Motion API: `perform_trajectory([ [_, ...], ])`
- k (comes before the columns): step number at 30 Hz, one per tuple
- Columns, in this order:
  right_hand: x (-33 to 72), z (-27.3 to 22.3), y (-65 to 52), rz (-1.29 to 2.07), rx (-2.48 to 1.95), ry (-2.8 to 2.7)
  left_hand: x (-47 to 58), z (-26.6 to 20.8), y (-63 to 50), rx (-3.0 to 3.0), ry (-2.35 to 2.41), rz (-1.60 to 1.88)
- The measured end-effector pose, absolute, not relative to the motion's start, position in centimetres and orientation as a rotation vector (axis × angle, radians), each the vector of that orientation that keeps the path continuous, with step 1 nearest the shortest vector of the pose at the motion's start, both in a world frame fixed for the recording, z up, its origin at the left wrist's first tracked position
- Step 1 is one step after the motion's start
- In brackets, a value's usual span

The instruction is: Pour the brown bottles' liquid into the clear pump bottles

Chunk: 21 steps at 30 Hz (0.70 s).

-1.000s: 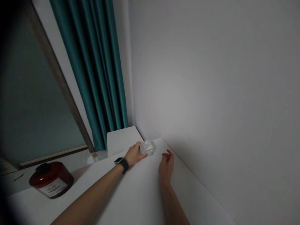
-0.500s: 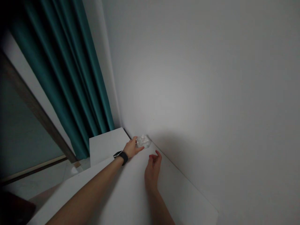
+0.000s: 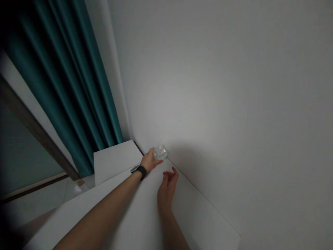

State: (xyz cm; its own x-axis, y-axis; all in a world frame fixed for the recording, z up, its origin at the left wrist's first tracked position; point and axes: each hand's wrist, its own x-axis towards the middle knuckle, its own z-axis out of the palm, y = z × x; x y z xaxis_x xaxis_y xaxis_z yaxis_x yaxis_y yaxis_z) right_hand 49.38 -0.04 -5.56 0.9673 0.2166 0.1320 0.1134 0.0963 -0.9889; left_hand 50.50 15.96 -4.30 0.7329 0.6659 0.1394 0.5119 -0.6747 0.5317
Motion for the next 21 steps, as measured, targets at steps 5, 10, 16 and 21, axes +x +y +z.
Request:
perform_trajectory([
  [5,49.64,-5.82,-0.04,0.074,-1.460,-0.262,50.06,-4.36,15.85,2.464,0.851,0.442],
  [10,49.70,-5.88,0.07,0.091,-1.458,-0.262,50.47,-4.53,15.62,2.463,0.883,0.453],
  [16,49.41,-5.23,0.05,0.117,-1.461,-0.250,50.69,-4.94,15.65,2.460,0.890,0.461],
  [21,49.37,-5.17,0.02,0.080,-1.463,-0.293,50.62,-4.98,15.67,2.438,0.897,0.460],
])
